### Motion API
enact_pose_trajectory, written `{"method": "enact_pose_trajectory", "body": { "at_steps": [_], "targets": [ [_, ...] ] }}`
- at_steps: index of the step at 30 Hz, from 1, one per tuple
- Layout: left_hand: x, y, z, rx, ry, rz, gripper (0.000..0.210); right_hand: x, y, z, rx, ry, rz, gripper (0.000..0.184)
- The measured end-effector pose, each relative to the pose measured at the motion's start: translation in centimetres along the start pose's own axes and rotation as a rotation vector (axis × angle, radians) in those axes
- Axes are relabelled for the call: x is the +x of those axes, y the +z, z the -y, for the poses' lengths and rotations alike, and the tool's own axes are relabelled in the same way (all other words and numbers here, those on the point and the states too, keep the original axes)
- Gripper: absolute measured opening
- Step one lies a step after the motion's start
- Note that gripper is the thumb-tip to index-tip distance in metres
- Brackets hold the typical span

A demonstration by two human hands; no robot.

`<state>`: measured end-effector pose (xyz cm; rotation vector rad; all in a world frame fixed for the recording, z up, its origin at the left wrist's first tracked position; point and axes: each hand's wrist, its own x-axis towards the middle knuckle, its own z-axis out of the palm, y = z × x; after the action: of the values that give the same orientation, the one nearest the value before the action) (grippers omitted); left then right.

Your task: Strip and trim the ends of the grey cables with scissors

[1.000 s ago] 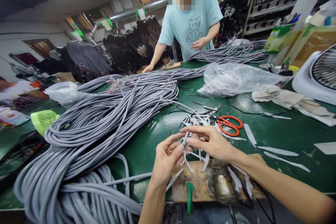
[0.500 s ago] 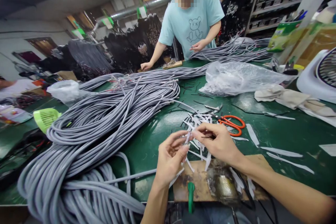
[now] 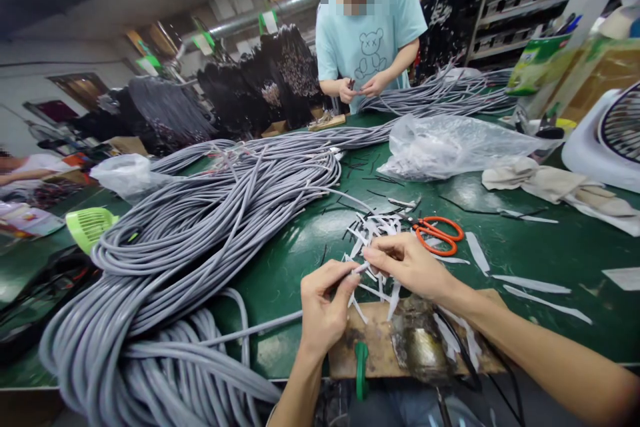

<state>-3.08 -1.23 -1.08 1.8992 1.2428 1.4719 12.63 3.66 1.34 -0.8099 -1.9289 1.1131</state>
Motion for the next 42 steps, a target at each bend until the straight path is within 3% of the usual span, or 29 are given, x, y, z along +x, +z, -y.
{"method": "enact_pose_trajectory", "body": {
  "at_steps": [4, 7, 10, 13, 17, 23, 27, 32, 42],
  "targets": [
    [0.0, 0.9, -0.3, 0.208, 0.158, 0.031, 0.019, -0.7, 0.3, 0.3, -0.118, -0.159, -0.044, 0.038],
    [-0.2, 1.3, -0.3, 0.264, 0.285, 0.086, 0.02, -0.4, 0.4, 0.0, -0.057, -0.064, -0.055, 0.042],
    [-0.5, 1.1, -0.1, 0.199, 0.325, 0.069, 0.02, 0.1, 0.4, -0.4, 0.08, 0.069, -0.006, 0.045],
    [-0.7, 0.7, 0.0, 0.144, 0.233, -0.038, 0.022, 0.0, 0.5, -0.4, 0.172, 0.105, 0.058, 0.046],
    [-0.5, 0.8, -0.1, 0.152, 0.106, -0.152, 0.025, -0.6, 0.8, 0.0, 0.154, 0.011, 0.109, 0.043],
    [-0.4, 1.4, -0.6, 0.201, 0.142, -0.078, 0.024, -0.6, 0.5, -0.1, -0.14, 0.042, -0.192, 0.043],
    [-0.5, 1.6, -0.8, 0.187, 0.038, -0.219, 0.02, -1.0, 0.2, 0.2, -0.364, -0.101, -0.317, 0.026],
    [-0.5, 1.6, -0.8, 0.191, -0.019, -0.294, 0.017, -1.8, 0.8, 0.3, -0.609, -0.266, -0.344, 0.024],
    [-0.5, 1.7, -0.7, 0.217, 0.022, -0.305, 0.019, -1.9, 0.8, 0.6, -0.773, -0.292, -0.398, 0.027]
  ]
}}
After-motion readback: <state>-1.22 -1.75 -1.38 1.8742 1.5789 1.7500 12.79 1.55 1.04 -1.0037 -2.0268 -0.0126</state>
